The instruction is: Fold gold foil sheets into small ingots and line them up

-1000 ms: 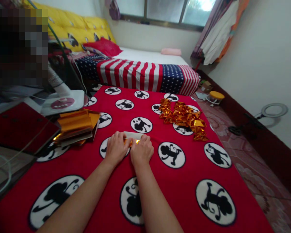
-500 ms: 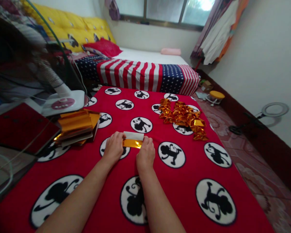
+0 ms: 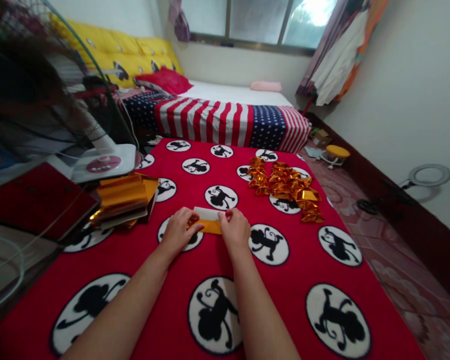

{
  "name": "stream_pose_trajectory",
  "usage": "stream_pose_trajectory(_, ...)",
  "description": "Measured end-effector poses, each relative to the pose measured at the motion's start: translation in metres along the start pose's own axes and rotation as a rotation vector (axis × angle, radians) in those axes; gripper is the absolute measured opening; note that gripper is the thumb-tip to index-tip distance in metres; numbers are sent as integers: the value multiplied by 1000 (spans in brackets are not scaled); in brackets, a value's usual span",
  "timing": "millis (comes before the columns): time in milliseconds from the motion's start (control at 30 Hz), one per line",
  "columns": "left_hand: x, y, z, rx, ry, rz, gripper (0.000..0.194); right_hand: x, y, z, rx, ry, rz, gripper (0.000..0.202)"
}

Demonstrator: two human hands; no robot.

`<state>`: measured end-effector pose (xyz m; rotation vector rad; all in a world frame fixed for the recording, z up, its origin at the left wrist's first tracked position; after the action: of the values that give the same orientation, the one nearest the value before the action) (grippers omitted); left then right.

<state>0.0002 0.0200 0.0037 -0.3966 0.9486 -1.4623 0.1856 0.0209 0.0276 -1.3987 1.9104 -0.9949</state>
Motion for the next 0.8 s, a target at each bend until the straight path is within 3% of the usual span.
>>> stream_pose_trajectory(167, -3, -4, 0, 111, -1, 48, 11, -9, -5, 1, 26, -6, -95, 14)
stream_pose_trajectory(333, 1, -11, 14, 34, 184, 88, 6, 1, -9, 16, -9, 87, -213, 19)
stream_pose_trajectory(433, 9, -12, 27, 109, 304, -23, 8, 19, -8, 29, -112, 111, -230, 22)
stream_pose_trajectory(567, 24, -12, 41, 189, 409, -258, 12, 43, -11, 44, -217, 154, -293, 30)
stream_pose_trajectory(667, 31, -14, 44, 161, 433, -320, 12, 52, -26, 47, -120, 47, -119, 36)
stream_pose_trajectory(733, 35, -15, 44, 151, 440, -327, 13, 54, -34, 47, -139, -84, -17, 23)
stream_pose_trajectory(800, 39, -14, 43, 148, 457, -318, 15, 57, -37, 45, -205, -258, -23, 6)
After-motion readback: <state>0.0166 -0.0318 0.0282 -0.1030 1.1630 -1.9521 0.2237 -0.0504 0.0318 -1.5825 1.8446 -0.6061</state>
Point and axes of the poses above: each hand's wrist, its own x-axis away from the middle knuckle, its own y-axis out of the palm, z = x × y, the point moved 3 cm from there along -x, towards the middle knuckle, and after that the axes turned 1 degree about x, right-handed, at the moved point
